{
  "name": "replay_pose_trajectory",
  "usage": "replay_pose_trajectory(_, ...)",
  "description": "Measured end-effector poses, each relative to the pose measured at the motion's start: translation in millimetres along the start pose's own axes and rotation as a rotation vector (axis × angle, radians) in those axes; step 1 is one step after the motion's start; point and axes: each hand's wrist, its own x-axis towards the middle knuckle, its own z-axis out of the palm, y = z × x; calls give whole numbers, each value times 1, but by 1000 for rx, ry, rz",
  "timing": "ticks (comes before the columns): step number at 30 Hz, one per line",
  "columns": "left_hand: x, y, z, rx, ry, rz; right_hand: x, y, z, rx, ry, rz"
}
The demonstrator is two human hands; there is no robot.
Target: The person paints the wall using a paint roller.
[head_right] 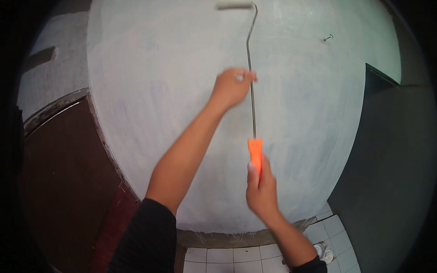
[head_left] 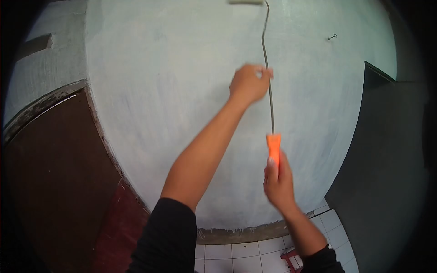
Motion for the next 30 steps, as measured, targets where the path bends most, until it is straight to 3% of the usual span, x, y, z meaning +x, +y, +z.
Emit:
replay_pose_trajectory(3, 54, 36, -28, -70, -43, -64, 50, -52, -13, 53, -6, -59)
replay_pose_trajectory(8, 98, 62, -36, -42, 28, -106, 74, -111, -27, 182, -120, 168)
replay_pose_trajectory(11, 72, 43, -23, -123, 44, -13, 65, -71, -24, 160, -98, 18)
replay_pose_trajectory(14, 21, 0, 5, -75, 0, 116, 19, -13, -21, 101, -92, 5)
replay_pose_trajectory(15, -7, -12, 14, -64, -47, 72, -3, 17, -18, 27, -64, -18)
replay_pose_trajectory(19, -140, -51, 49, -95, -59, 66, -108, 88, -9, 13, -111, 131)
replay_pose_trajectory(22, -187, -48, 51, -94, -57, 2, -144, 112, 0, 94, -125, 208)
replay_pose_trajectory(26, -163, -43, 40, -95, -15, 38, -127, 106, 8, 256, -125, 261)
replay_pose_trajectory(30, -79, -27, 19, -103, 63, 149, -59, 24, 0, 379, -162, 265)
